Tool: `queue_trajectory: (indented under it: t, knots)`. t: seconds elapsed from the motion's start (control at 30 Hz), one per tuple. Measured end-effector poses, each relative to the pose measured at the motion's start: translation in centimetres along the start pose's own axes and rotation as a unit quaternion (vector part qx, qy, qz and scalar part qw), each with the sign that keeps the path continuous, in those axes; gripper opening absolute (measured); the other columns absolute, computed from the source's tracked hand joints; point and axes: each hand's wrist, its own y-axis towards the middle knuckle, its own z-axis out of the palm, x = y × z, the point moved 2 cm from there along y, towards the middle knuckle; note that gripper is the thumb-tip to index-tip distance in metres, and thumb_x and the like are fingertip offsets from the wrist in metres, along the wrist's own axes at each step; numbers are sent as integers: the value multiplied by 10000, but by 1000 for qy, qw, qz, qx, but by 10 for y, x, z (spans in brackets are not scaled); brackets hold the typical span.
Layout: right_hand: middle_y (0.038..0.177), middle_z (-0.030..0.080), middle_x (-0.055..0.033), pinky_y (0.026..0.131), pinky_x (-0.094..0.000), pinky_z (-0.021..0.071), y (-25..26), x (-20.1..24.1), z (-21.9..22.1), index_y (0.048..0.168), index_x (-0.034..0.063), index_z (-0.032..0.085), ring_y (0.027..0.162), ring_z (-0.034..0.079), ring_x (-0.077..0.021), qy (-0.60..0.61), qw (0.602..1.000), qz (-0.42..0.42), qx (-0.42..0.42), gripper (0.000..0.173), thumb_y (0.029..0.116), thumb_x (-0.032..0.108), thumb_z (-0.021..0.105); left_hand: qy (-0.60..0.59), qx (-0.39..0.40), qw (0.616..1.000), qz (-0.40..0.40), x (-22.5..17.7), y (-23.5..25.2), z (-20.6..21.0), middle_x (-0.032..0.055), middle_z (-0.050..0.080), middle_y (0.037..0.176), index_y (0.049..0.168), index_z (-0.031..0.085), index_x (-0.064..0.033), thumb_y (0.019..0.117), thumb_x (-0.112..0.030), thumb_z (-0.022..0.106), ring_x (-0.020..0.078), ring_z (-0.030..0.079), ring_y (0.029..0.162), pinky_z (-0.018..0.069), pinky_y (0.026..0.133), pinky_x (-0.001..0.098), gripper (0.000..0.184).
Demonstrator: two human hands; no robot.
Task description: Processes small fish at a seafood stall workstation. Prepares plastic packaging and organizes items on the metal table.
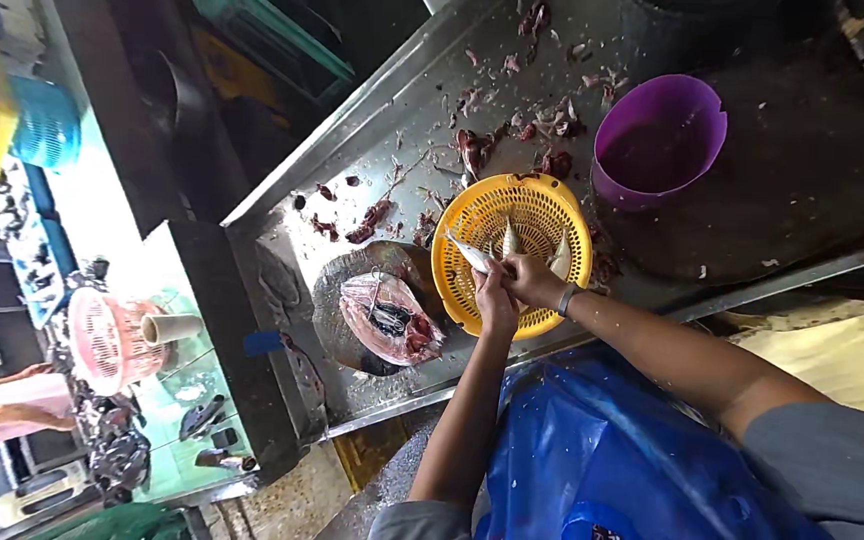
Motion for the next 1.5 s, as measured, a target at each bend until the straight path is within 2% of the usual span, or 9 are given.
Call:
queue_trajectory:
  t: [0.3, 0.67, 0.73, 0.83, 1.03, 1.1, 1.27, 1.4, 1.5]
  knots:
    - [1074, 708, -204, 887, -557, 568, 2, 23, -1, 1117, 3, 692, 1031, 704, -371, -198, 980, 27, 11, 240, 1022, 180, 562, 107, -29, 992, 66, 2, 9, 2, 102, 582, 1250, 1483, 357, -50, 1129, -254, 377, 136, 590, 1121, 496, 1017, 339, 408]
    - [1098, 664, -203, 908, -525, 570, 10, 7, -16, 1077, -29, 689, 1024, 682, -349, -164, 986, -23, -5, 242, 900, 132, 728, 120, 53, 991, 20, 2, 21, 5, 72, 600, 1048, 1342, 428, -63, 1128, -239, 378, 135, 627, 960, 549, 897, 355, 281]
    - [1087, 677, -202, 929, -547, 550, 10, 4, -15, 1074, -28, 703, 1038, 675, -353, -125, 992, -10, 4, 241, 920, 156, 704, 138, 43, 989, 23, 1, 25, 3, 80, 604, 1059, 1359, 438, -50, 1128, -250, 388, 142, 624, 960, 543, 899, 358, 309]
    - [978, 715, -188, 886, -567, 543, 4, 7, -16, 1029, -7, 717, 956, 697, -331, -60, 996, -51, 38, 184, 1003, 133, 601, 101, -14, 995, -18, -8, 29, -3, 14, 587, 835, 1186, 523, -103, 1118, -286, 413, 98, 598, 703, 541, 648, 287, 224]
    - [988, 688, -116, 726, -336, 599, -4, 8, -10, 1135, -44, 658, 799, 671, -146, 249, 962, -61, -97, 169, 1030, 28, 546, -25, -185, 982, 18, -32, 26, 9, 64, 572, 920, 1259, 485, -97, 1134, -364, 350, 172, 611, 771, 567, 728, 382, 324]
    - [899, 664, -123, 626, -379, 625, -3, 8, -5, 1162, -36, 601, 674, 671, -182, 346, 931, 4, -118, 169, 1048, 87, 574, 4, -159, 985, 65, -38, 25, 10, 56, 579, 941, 1301, 467, -103, 1135, -329, 364, 146, 612, 769, 565, 709, 349, 298]
    - [1182, 661, -176, 872, -440, 592, 0, 7, -13, 1373, 38, 610, 980, 682, -268, 5, 988, -125, -88, 427, 974, 175, 677, 193, 16, 977, 93, -55, 20, 9, 80, 593, 1201, 1489, 361, -48, 1115, -237, 411, 87, 610, 972, 539, 826, 288, 422]
    - [1111, 674, -191, 902, -520, 574, 1, 16, -15, 1138, 25, 699, 1067, 670, -371, -219, 950, -220, -40, 183, 991, 113, 635, 251, 75, 964, 49, -57, 20, 6, 132, 580, 1311, 1534, 310, -28, 1115, -232, 415, 136, 612, 1116, 531, 963, 348, 478]
    - [1057, 694, -181, 864, -509, 588, -3, 13, -19, 1035, 4, 708, 1010, 695, -350, -222, 956, -184, -55, 175, 1005, 131, 592, 248, 61, 965, 50, -60, 21, 2, 91, 606, 1189, 1466, 378, -44, 1118, -228, 414, 108, 628, 994, 547, 864, 314, 396]
